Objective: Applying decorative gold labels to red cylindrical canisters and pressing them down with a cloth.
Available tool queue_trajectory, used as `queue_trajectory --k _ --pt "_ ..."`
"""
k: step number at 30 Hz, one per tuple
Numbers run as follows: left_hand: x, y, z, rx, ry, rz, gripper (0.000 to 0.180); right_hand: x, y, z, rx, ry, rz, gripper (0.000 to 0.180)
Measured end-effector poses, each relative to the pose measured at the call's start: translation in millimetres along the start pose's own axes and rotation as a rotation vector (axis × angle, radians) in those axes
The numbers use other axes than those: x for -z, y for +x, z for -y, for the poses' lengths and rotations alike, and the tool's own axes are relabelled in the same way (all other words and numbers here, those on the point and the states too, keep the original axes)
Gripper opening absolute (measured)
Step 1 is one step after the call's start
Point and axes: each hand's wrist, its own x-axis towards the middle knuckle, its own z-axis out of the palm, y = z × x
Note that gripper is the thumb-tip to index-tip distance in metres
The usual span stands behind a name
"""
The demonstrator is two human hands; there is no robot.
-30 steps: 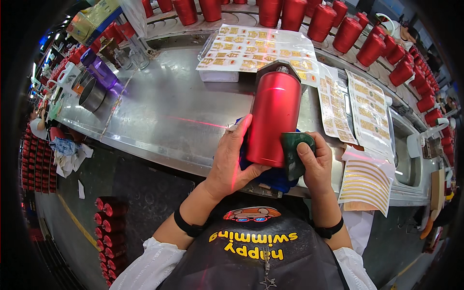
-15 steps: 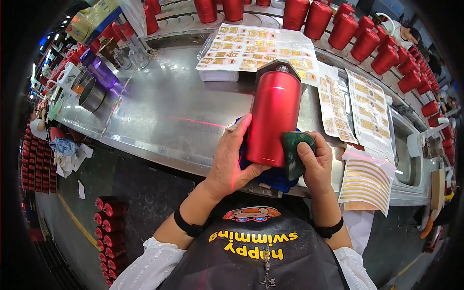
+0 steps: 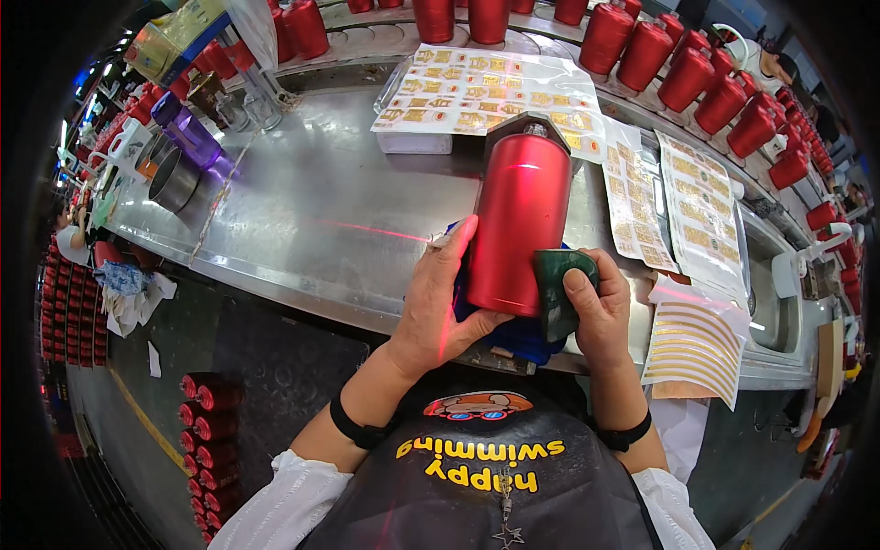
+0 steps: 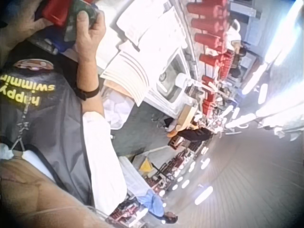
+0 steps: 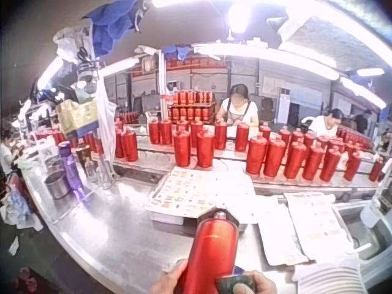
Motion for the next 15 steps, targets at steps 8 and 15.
queue_trajectory --k 8,15 --pt "0.4 0.8 -0.9 -0.010 -0.008 -0.001 0.092 1.6 -0.4 -1.1 -0.007 -0.013 0.005 0.022" --pt "-0.1 0.7 -0.9 -0.027 -0.004 -0.018 0.091 1.6 -0.3 -0.1 -0.003 -0.011 0.012 0.023"
